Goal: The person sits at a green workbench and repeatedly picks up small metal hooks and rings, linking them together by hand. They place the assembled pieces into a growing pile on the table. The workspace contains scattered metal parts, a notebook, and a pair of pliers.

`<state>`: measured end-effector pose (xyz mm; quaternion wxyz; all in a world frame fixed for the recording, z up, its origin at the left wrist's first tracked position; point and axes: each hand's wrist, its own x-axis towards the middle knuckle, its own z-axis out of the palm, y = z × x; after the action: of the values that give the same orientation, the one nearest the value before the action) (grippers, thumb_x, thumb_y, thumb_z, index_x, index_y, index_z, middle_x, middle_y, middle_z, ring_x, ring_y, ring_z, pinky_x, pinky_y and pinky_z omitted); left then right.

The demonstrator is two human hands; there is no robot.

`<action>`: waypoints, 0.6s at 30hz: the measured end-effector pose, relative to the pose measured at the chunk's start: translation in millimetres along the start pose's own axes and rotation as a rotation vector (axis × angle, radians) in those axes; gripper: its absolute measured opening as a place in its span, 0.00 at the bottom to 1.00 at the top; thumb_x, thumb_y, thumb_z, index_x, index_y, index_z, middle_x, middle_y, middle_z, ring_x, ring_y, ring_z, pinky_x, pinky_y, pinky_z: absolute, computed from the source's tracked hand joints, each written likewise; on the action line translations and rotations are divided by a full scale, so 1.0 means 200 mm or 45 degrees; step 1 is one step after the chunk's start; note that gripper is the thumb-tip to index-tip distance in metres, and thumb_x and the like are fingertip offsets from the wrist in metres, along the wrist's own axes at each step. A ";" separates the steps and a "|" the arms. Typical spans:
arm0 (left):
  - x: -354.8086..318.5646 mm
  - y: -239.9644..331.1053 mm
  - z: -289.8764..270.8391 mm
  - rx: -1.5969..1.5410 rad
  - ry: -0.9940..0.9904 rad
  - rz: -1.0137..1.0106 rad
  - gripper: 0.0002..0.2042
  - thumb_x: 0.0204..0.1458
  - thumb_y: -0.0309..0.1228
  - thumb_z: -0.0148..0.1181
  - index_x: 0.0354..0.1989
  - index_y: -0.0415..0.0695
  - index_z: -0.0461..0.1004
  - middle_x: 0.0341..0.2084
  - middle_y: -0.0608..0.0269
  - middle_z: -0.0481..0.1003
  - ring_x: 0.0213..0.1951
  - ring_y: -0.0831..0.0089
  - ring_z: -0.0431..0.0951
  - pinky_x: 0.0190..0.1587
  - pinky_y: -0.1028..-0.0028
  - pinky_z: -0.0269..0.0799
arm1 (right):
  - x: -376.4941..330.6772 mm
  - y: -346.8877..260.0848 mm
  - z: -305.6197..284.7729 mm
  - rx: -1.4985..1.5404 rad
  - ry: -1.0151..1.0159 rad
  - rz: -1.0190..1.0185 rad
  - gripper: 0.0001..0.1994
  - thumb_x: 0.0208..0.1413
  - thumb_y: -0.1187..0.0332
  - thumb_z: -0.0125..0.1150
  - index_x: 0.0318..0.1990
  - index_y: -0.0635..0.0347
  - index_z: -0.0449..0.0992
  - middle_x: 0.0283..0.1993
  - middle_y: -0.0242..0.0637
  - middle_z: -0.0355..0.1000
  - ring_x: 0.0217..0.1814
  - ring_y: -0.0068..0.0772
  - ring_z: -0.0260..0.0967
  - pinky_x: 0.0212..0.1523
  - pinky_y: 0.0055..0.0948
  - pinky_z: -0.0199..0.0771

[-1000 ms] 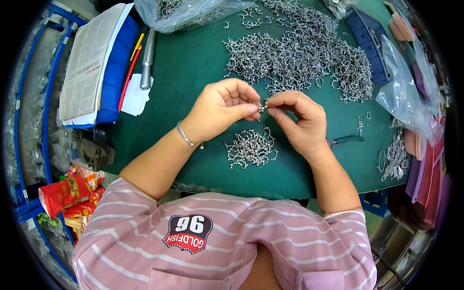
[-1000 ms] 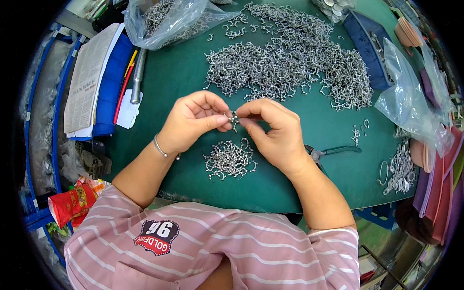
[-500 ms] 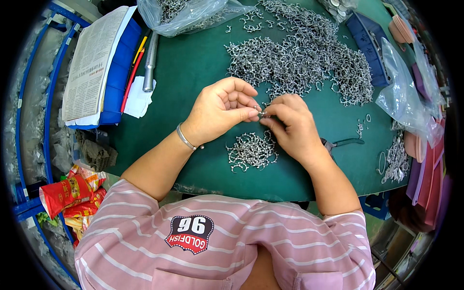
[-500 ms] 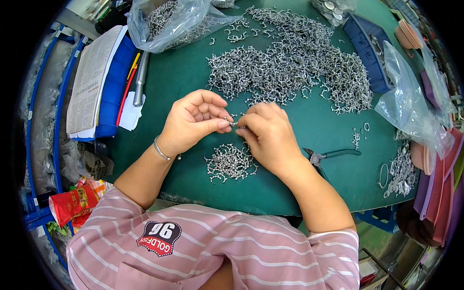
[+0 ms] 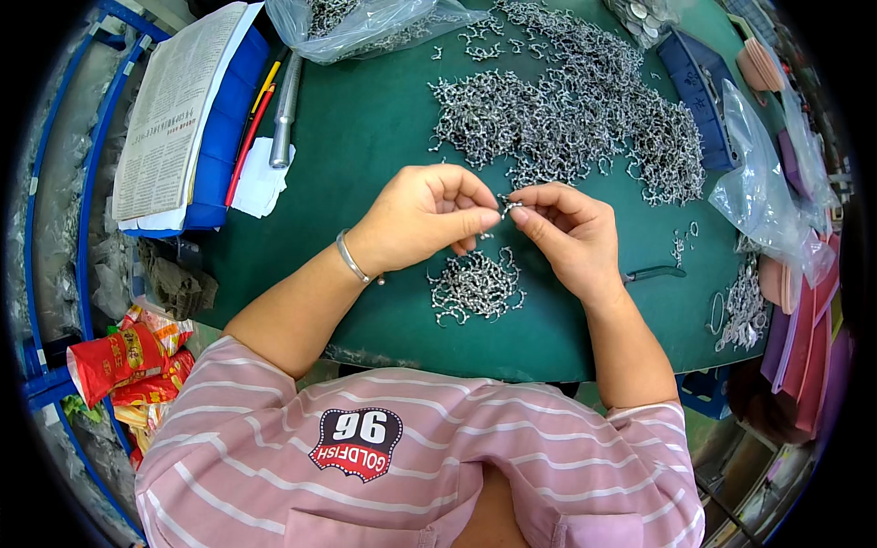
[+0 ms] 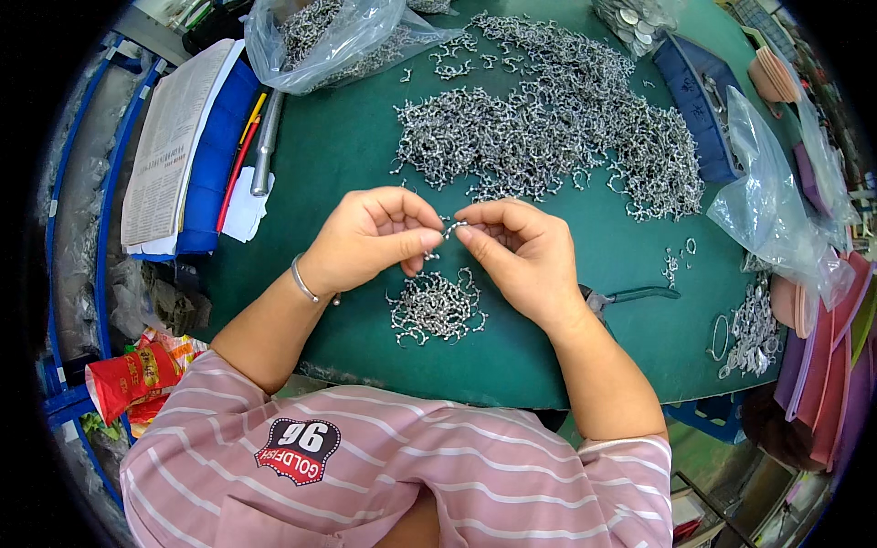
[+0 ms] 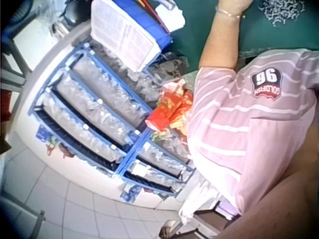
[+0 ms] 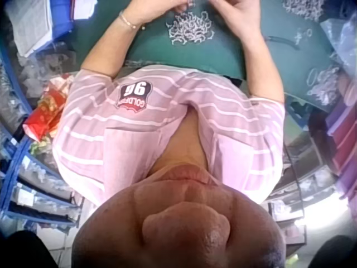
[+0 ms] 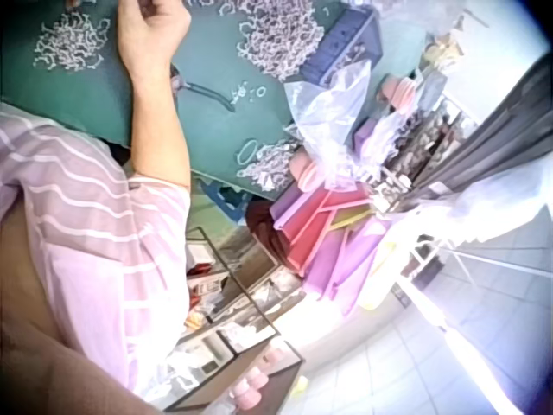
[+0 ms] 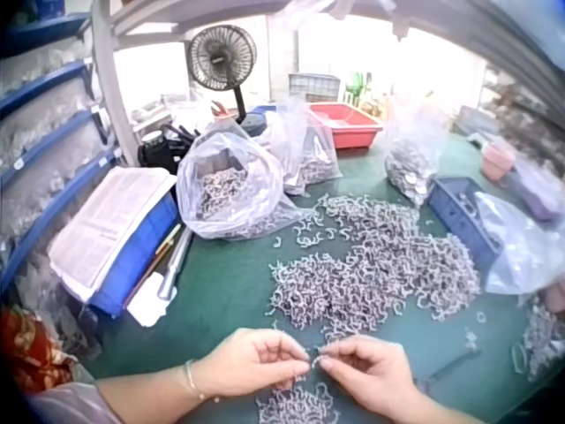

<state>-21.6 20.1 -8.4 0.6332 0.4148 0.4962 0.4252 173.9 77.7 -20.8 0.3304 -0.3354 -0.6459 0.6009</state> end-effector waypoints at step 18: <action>-0.01 -0.04 0.02 0.149 0.086 0.289 0.05 0.49 0.18 0.61 0.34 0.33 0.75 0.30 0.62 0.75 0.31 0.78 0.77 0.33 0.81 0.75 | -0.01 0.00 0.01 0.410 -0.078 -0.041 0.10 0.51 0.84 0.59 0.41 0.68 0.70 0.40 0.39 0.73 0.42 0.24 0.72 0.44 0.22 0.75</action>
<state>-17.2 15.3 -13.8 0.5387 0.4901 0.4911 0.4779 172.4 75.2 -20.9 0.3696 -0.2494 -0.5562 0.7013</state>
